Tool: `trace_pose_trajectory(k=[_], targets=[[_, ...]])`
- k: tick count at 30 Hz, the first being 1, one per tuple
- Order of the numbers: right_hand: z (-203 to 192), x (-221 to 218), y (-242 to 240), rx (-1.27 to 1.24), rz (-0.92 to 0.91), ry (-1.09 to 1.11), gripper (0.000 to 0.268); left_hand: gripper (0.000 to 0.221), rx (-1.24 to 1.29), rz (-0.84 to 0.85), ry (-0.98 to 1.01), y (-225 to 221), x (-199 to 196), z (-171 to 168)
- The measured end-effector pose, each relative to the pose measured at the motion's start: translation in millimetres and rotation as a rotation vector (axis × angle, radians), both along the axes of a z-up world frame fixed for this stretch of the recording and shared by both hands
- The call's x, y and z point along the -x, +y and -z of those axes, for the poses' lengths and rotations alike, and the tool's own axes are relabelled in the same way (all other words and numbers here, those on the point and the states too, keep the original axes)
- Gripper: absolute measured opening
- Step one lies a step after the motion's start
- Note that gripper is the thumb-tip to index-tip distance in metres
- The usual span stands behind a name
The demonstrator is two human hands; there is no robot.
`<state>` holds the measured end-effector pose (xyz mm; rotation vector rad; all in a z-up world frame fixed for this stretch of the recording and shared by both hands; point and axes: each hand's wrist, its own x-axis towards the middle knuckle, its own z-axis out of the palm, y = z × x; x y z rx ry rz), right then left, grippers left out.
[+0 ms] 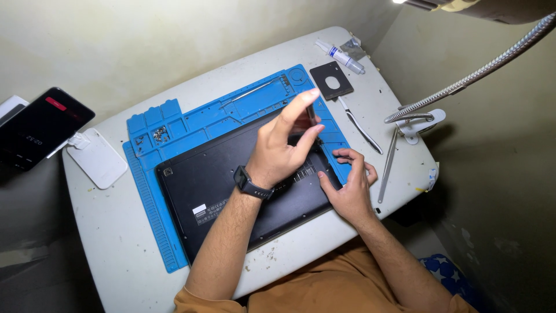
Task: Using a screwdriver to remove screws and adjust internal components of a laptop on a repair bench.
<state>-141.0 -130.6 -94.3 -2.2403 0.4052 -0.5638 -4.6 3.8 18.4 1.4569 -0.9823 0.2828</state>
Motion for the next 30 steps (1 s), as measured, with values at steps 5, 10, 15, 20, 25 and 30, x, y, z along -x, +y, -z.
trace_pose_trajectory(k=[5, 10, 15, 20, 25, 30], targets=[[-4.8, 2.6, 0.3, -0.014, 0.012, -0.002, 0.051, 0.073, 0.116, -0.026, 0.214, 9.4, -11.1, 12.5], [-3.7, 3.2, 0.2, -0.031, 0.016, -0.031, 0.044, 0.083, 0.211, -0.169, 0.446, 46.1, -8.8, 5.8], [-14.8, 9.9, 19.6, 0.181, -0.030, -0.099, 0.040, 0.089, 0.267, -0.355, 0.646, 91.8, 5.2, 30.8], [-30.9, -21.4, 47.5, -0.032, -0.235, -0.042, 0.041, 0.090, 0.387, -0.463, 0.687, 113.9, 16.0, 46.7], [-44.8, -51.5, 67.0, -0.163, -0.354, -0.010, 0.035, 0.091, 0.444, -0.510, 0.662, 122.2, 16.9, 50.8], [-40.1, -61.6, 72.8, -0.167, -0.305, -0.089, 0.014, 0.090, 0.487, -0.520, 0.686, 123.5, 18.1, 45.5]])
